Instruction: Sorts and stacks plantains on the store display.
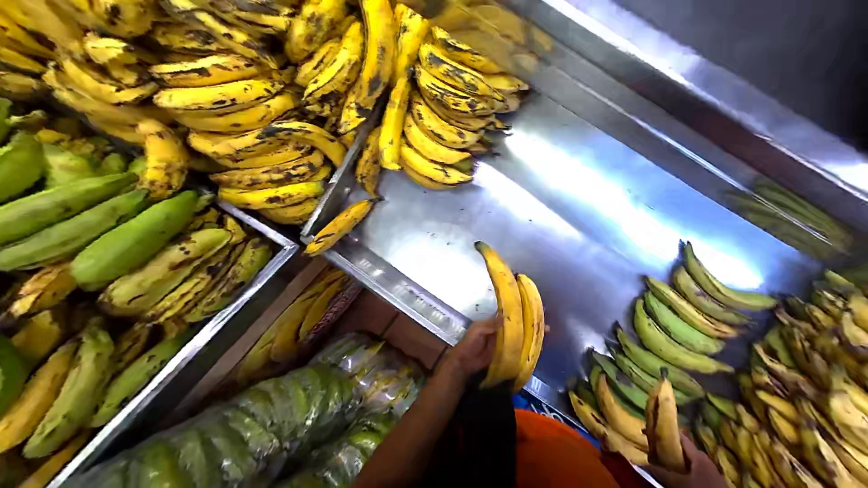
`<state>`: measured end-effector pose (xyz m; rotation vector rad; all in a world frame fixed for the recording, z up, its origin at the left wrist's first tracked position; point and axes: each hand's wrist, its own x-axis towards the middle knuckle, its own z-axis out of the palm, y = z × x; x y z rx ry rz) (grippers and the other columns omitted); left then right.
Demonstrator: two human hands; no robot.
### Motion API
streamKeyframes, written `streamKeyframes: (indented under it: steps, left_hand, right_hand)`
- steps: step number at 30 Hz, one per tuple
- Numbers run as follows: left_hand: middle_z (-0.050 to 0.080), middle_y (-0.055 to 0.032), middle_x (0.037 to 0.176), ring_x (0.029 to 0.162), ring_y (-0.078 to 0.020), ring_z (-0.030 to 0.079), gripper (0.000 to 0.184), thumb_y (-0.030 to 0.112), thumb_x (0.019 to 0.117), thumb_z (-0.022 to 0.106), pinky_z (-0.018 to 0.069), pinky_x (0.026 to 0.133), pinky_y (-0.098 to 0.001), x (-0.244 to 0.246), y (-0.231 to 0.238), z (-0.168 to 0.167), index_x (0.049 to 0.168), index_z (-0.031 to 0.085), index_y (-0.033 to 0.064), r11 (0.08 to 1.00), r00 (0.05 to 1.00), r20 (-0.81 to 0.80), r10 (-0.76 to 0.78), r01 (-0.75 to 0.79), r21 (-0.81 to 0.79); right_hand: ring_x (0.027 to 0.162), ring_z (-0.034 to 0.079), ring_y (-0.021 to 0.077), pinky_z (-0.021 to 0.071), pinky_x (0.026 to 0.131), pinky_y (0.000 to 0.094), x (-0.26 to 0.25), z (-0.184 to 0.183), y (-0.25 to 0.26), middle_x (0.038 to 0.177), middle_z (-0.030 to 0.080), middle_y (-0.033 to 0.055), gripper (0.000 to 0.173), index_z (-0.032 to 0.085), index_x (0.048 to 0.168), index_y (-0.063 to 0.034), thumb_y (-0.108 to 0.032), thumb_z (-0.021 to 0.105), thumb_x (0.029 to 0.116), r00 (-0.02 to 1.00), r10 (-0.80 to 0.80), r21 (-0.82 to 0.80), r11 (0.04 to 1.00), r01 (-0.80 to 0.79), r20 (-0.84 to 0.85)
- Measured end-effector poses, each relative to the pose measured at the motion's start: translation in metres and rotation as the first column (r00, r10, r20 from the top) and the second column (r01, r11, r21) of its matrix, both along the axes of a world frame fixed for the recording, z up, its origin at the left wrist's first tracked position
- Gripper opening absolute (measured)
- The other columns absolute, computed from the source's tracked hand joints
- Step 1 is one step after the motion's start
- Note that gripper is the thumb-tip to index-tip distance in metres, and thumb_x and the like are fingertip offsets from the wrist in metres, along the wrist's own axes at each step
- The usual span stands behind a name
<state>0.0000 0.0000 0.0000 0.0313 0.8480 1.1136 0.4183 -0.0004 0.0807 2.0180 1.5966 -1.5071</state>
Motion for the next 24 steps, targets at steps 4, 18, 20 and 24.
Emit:
streamKeyframes:
  steps: [4, 18, 20, 24]
  left_hand:
    - [0.069, -0.0196, 0.120, 0.105, -0.0310, 0.070, 0.068, 0.029, 0.0788, 0.075, 0.0590, 0.090, -0.0486, 0.073, -0.005, 0.004, 0.137, 0.050, 0.0027, 0.978, 0.980, 0.027, -0.195, 0.193, 0.074]
    - [0.071, -0.0115, 0.126, 0.113, -0.0238, 0.070, 0.050, 0.029, 0.0817, 0.079, 0.0593, 0.095, -0.0425, 0.291, -0.149, 0.025, 0.129, 0.070, 0.0138, 0.947, 0.985, 0.173, 0.007, -0.063, 0.316]
    - [0.075, -0.0067, 0.115, 0.105, -0.0174, 0.073, 0.035, 0.029, 0.0820, 0.078, 0.0613, 0.089, -0.0357, 0.304, -0.165, 0.042, 0.114, 0.077, 0.0165, 0.938, 0.990, 0.026, 0.142, -0.143, 0.316]
    - [0.077, 0.0031, 0.093, 0.083, -0.0046, 0.073, 0.021, 0.033, 0.0797, 0.077, 0.0616, 0.071, -0.0239, 0.322, -0.200, 0.044, 0.097, 0.076, 0.0226, 0.890, 0.836, -0.327, 0.442, -0.362, 0.277]
  right_hand:
    - [0.104, 0.071, 0.0267, 0.0565, 0.094, 0.0544, 0.061, -0.008, -0.007, 0.113, 0.072, 0.0128, 0.071, 0.059, 0.137, -0.0091, -0.030, 0.087, 0.0745, 0.996, 0.087, 0.148, 0.986, -0.082, -0.026]
    - [0.120, 0.061, 0.0386, 0.0498, 0.100, 0.0638, 0.384, 0.079, 0.120, 0.132, 0.062, 0.0191, 0.062, 0.061, 0.139, -0.0083, -0.029, 0.084, 0.0850, 0.932, 0.141, 0.675, 0.654, -0.341, 0.335]
    - [0.127, 0.057, 0.0407, 0.0435, 0.106, 0.0655, 0.407, 0.076, 0.162, 0.136, 0.060, 0.0199, 0.066, 0.055, 0.146, -0.0120, -0.029, 0.082, 0.0874, 0.892, 0.166, 0.644, 0.638, -0.422, 0.421]
    - [0.114, 0.063, 0.0516, 0.0425, 0.097, 0.0755, 0.417, 0.070, 0.215, 0.120, 0.067, 0.0291, 0.046, 0.062, 0.136, -0.0038, -0.029, 0.069, 0.0979, 0.866, 0.113, 0.715, 0.518, -0.469, 0.486]
